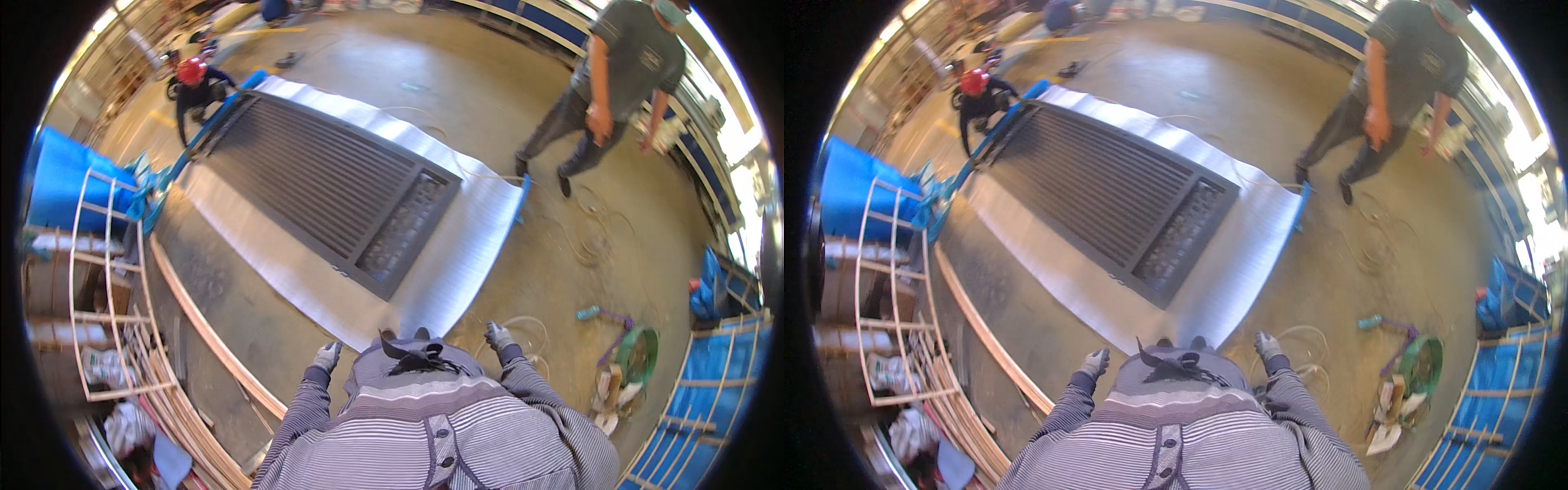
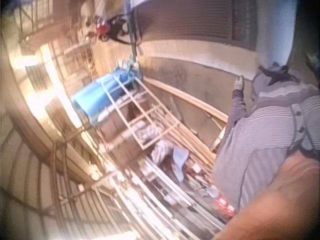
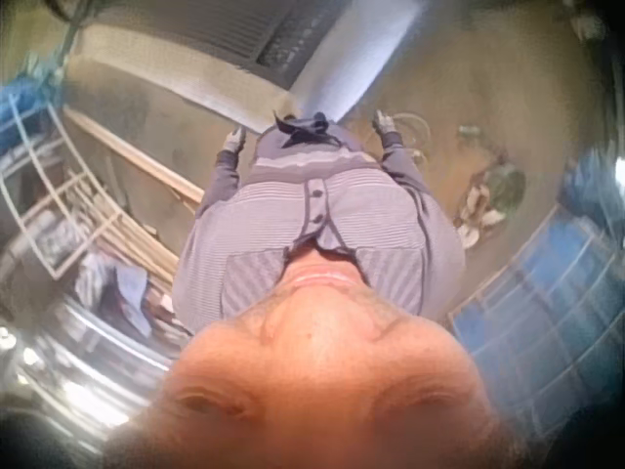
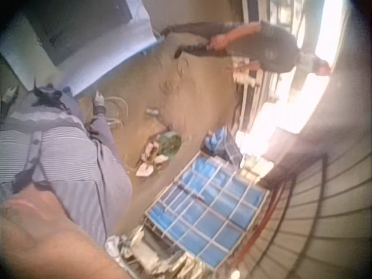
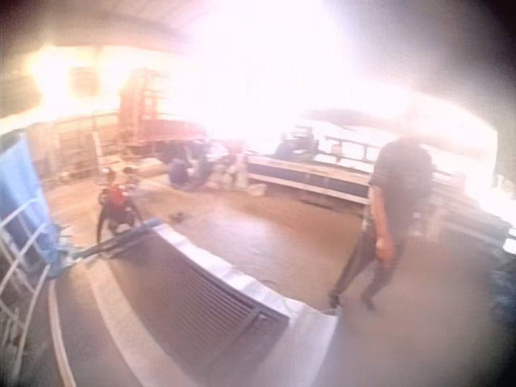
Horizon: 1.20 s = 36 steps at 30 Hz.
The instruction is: The person wraps a metal grate with blue bubble wrap and white paper. They smooth the paper, place bubble wrap over the grate, and fold the paper over the edges to secure it.
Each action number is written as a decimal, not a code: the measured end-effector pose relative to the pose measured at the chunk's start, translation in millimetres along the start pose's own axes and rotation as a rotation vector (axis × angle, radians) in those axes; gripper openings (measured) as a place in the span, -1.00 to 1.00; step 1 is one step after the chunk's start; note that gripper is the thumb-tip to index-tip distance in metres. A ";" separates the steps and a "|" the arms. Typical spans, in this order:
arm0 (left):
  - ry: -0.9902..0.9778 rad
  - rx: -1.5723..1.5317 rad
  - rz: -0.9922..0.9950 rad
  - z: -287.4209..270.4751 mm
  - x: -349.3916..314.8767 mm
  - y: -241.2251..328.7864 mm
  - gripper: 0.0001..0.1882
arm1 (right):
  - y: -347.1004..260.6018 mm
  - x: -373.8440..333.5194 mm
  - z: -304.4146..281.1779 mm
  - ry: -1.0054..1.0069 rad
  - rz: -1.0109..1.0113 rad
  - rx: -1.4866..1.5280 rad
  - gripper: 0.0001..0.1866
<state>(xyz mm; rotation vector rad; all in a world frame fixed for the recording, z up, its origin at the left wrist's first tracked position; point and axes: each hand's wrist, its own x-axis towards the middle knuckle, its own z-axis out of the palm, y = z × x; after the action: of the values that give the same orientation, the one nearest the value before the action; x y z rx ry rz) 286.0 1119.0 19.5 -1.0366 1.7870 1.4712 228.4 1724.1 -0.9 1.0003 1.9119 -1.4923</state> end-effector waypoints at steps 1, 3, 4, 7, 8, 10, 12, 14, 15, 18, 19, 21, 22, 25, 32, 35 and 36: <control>-0.017 0.023 -0.023 2.0 10.7 10.1 -0.61 | 13.1 -10.7 -1.3 0.007 0.061 -0.041 -0.51; -0.063 0.098 0.078 8.4 27.7 22.6 -0.60 | 38.4 -33.6 -5.6 0.031 -0.040 -0.258 -0.59; -0.074 0.134 0.096 10.3 35.3 28.2 -0.60 | 47.8 -45.0 -7.3 0.050 -0.009 -0.371 -0.63; -0.056 0.295 0.119 18.4 54.4 35.5 -0.56 | 69.2 -75.2 -20.7 -0.039 -0.344 -0.836 -0.66; -0.070 0.356 0.148 20.6 59.1 36.5 -0.55 | 74.3 -82.2 -24.1 -0.060 -0.382 -1.018 -0.64; -0.094 0.437 0.154 22.9 67.1 38.7 -0.53 | 84.8 -90.1 -27.3 -0.022 -0.516 -1.110 -0.67; -0.082 0.551 0.055 23.4 70.7 42.1 -0.54 | 96.1 -88.7 -28.8 -0.084 -0.455 -1.030 -0.68; -0.054 0.439 0.150 25.8 70.9 49.0 -0.62 | 105.8 -74.0 -30.6 -0.044 -0.342 -0.766 -0.66; -0.057 0.393 0.103 30.3 68.9 51.7 -0.64 | 111.0 -63.1 -33.8 -0.043 -0.270 -0.684 -0.65; -0.021 0.325 0.011 48.0 62.9 69.3 -0.55 | 117.5 -17.9 -62.6 -0.080 -0.147 -0.615 -0.57; -0.003 0.317 -0.006 57.4 61.3 78.6 -0.49 | 114.8 1.3 -77.4 -0.094 -0.125 -0.618 -0.53; 0.099 0.250 -0.105 85.2 52.5 95.4 -0.47 | 100.6 41.7 -111.5 0.068 0.223 -0.117 -0.43; 0.120 0.290 -0.068 104.6 51.5 107.2 -0.46 | 87.9 60.1 -141.1 -0.034 0.342 -0.087 -0.41; 0.182 0.279 -0.115 159.4 20.4 132.9 -0.51 | 24.4 134.0 -218.4 -0.004 0.425 0.151 -0.47; 0.041 0.557 0.079 305.1 -10.9 248.5 -0.35 | -184.0 282.7 -405.0 -0.025 0.144 0.453 -0.70; 0.047 0.561 0.161 352.7 -6.6 303.5 -0.39 | -247.7 325.1 -435.4 0.059 0.115 0.414 -0.77; 0.035 0.589 0.134 363.7 -2.4 318.9 -0.40 | -261.5 335.7 -437.7 0.055 0.086 0.401 -0.78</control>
<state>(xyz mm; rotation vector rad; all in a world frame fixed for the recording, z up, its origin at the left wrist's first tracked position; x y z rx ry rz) 3.3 1501.2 108.8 -0.6506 2.1599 0.8970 -162.1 2193.2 10.7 1.2889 1.6132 -1.8561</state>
